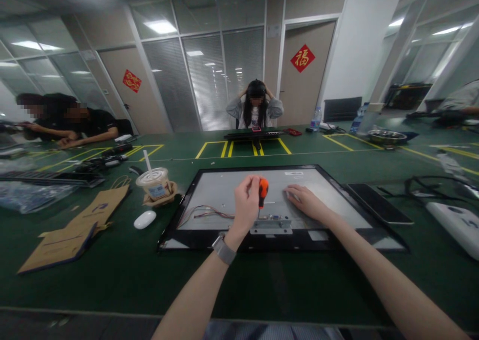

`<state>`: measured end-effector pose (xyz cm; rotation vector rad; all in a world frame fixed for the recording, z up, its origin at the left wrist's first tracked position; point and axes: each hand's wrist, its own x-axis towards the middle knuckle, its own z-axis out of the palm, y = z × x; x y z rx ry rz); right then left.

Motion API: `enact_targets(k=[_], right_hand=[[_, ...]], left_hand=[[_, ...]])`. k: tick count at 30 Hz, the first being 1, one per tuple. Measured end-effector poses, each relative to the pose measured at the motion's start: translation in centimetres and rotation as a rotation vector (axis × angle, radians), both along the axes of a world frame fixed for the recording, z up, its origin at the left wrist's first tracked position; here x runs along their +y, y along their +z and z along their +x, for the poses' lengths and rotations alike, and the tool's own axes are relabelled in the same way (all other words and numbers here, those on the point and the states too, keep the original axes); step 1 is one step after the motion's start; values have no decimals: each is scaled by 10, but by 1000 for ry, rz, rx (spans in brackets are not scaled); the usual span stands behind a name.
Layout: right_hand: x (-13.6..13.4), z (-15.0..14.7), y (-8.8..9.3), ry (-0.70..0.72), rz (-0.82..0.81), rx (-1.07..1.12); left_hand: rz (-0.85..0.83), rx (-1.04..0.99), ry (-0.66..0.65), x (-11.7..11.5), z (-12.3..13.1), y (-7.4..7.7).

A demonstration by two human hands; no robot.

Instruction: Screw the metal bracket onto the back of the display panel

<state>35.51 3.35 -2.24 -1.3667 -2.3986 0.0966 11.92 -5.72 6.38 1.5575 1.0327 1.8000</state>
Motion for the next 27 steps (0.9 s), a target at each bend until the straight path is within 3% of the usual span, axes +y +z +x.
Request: enact_targets(k=[7, 10, 13, 17, 24, 27], right_hand=[[0, 0, -1, -9, 2, 12], [0, 0, -1, -15, 9, 1], [2, 1, -3, -4, 21, -1], [4, 2, -6, 7, 30, 18], [7, 4, -10, 12, 47, -5], [8, 4, -12, 3, 44, -2]], left_hand=[[72, 12, 143, -8, 16, -9], [73, -51, 46, -9, 17, -9], [-29, -172, -81, -6, 15, -9], [-104, -285, -117, -2, 11, -8], [-74, -111, -138, -2, 9, -4], [-56, -95, -219, -1, 5, 3]])
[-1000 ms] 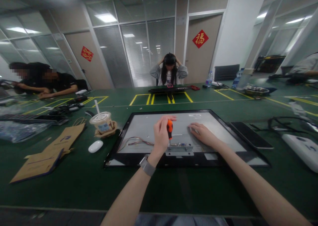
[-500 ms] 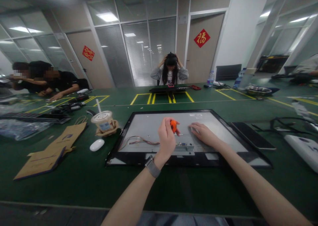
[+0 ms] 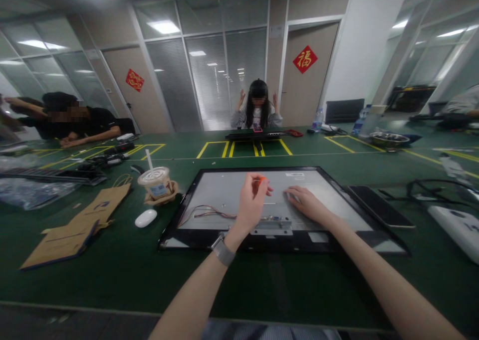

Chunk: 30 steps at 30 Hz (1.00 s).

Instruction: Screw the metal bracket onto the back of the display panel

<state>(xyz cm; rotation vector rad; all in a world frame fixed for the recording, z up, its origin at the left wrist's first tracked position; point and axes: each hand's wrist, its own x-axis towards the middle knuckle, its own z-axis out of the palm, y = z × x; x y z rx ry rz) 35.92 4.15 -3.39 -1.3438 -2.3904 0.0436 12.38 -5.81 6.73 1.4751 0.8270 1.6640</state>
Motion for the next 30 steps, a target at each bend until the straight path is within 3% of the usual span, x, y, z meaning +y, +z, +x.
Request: enact_targets(k=[3, 7, 10, 13, 15, 21, 27, 30], right_hand=[[0, 0, -2, -11, -6, 10], [-1, -2, -1, -16, -7, 15], [-4, -4, 3, -22, -20, 0], [-7, -6, 8, -21, -34, -4], [-9, -6, 11, -28, -39, 3], [-9, -5, 12, -19, -56, -2], [-9, -4, 11, -21, -48, 0], [-9, -4, 12, -20, -49, 20]], left_hand=[[-36, 76, -60, 5, -9, 13], [-3, 365, -79, 8, -26, 22], [110, 316, 56, 4, -39, 14], [98, 161, 65, -1, -53, 2], [87, 157, 62, -1, -61, -3], [158, 215, 255, 2, -63, -5], [169, 211, 165, -3, -57, -5], [163, 217, 215, -2, -57, -8]])
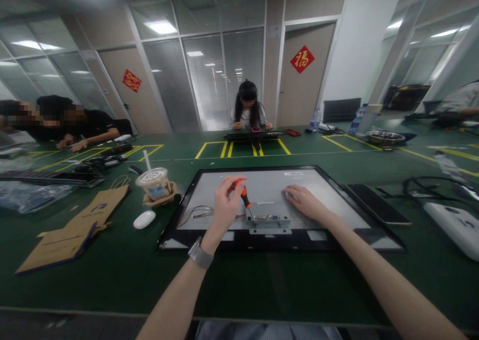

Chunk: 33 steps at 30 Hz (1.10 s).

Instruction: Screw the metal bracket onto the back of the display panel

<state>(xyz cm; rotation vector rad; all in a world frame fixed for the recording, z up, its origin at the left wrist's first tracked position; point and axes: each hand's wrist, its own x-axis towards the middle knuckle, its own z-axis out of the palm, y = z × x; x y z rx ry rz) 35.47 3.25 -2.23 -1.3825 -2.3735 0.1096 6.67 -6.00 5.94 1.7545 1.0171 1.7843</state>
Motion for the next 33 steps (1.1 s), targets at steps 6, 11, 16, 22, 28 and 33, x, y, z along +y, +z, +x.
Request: enact_targets(k=[6, 11, 16, 22, 28, 33], right_hand=[[1, 1, -1, 6, 0, -8], [2, 1, -1, 9, 6, -1], [2, 1, -3, -4, -8, -13], [4, 2, -5, 5, 3, -6], [3, 2, -4, -1, 4, -24], [2, 2, -3, -8, 3, -17]], left_hand=[[62, 61, 28, -3, 5, -2], [-25, -39, -109, -7, 10, 2], [16, -62, -12, -4, 8, 4], [-41, -78, -57, -5, 7, 2], [20, -16, -8, -5, 8, 0], [-55, -61, -86, -6, 9, 0]])
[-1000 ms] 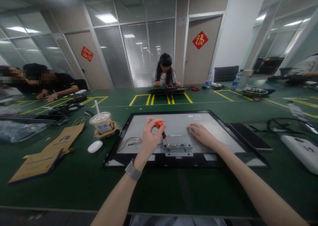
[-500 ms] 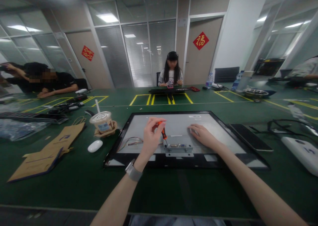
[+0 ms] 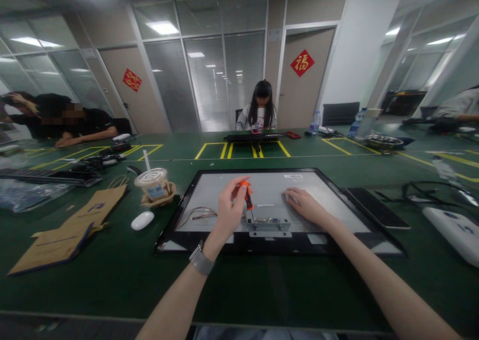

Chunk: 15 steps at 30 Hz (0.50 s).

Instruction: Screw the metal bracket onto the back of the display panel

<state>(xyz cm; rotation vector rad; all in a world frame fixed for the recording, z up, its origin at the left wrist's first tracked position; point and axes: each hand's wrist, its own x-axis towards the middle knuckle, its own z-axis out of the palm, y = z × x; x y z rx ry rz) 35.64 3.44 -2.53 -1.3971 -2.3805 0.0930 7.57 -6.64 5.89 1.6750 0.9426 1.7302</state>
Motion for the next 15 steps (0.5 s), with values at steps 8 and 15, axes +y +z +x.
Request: enact_targets(k=[8, 15], right_hand=[[-1, 0, 2, 10, 3, -10], [0, 0, 2, 16, 2, -17]], left_hand=[[94, 76, 88, -1, 2, 3], [-5, 0, -18, -1, 0, 3]])
